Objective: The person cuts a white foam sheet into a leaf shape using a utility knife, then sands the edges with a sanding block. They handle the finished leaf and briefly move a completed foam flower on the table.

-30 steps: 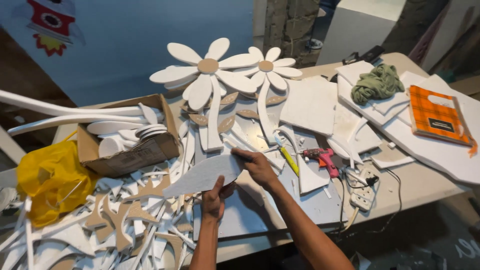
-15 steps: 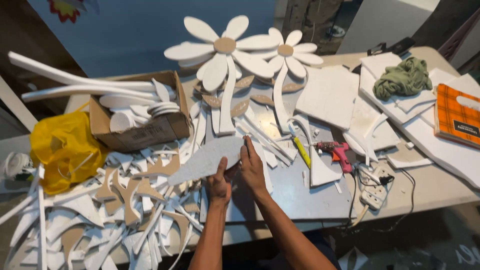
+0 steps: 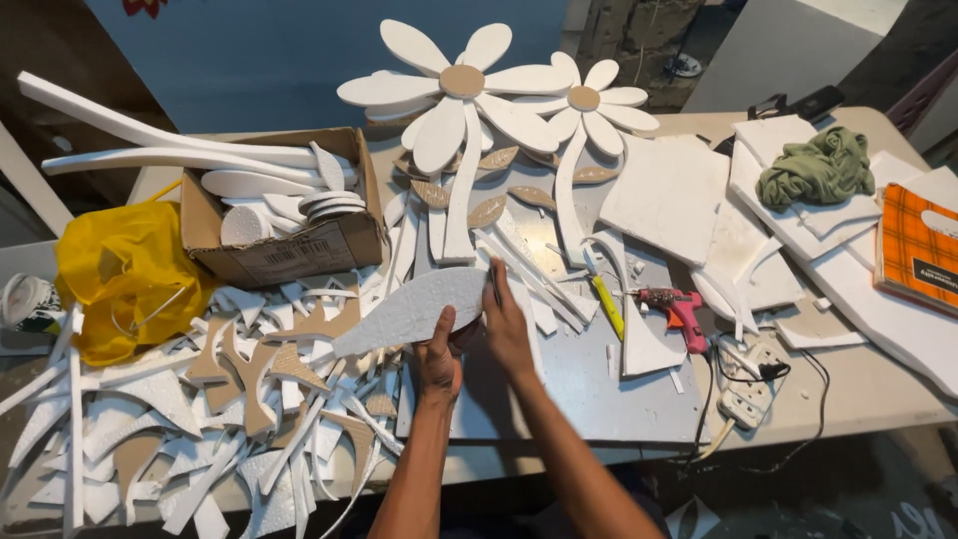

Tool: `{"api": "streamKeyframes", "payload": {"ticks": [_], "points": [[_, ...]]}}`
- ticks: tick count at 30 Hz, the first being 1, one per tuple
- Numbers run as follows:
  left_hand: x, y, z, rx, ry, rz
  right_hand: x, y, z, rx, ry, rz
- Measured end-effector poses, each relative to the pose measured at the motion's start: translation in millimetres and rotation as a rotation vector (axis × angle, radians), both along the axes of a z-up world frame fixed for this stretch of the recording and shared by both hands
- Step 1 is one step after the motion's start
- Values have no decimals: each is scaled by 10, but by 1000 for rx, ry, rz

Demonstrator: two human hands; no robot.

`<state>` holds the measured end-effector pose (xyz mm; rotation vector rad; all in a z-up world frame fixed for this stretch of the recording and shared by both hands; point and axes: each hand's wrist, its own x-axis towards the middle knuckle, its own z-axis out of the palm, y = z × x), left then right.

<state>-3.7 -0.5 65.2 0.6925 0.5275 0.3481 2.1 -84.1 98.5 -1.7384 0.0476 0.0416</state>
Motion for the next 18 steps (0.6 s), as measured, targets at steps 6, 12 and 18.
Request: {"api": "streamKeyframes", "payload": {"ticks": [6,12,18], "points": [[-104,-16,230,-21,13,-17,-514,262,-227,113,142,-171],[-76,211,-164,963,-143,-474,478,-92,-638,461,16,-360],[185,133,-888,81,-220,-587,998,-1079,-68,377,53,14]]}}
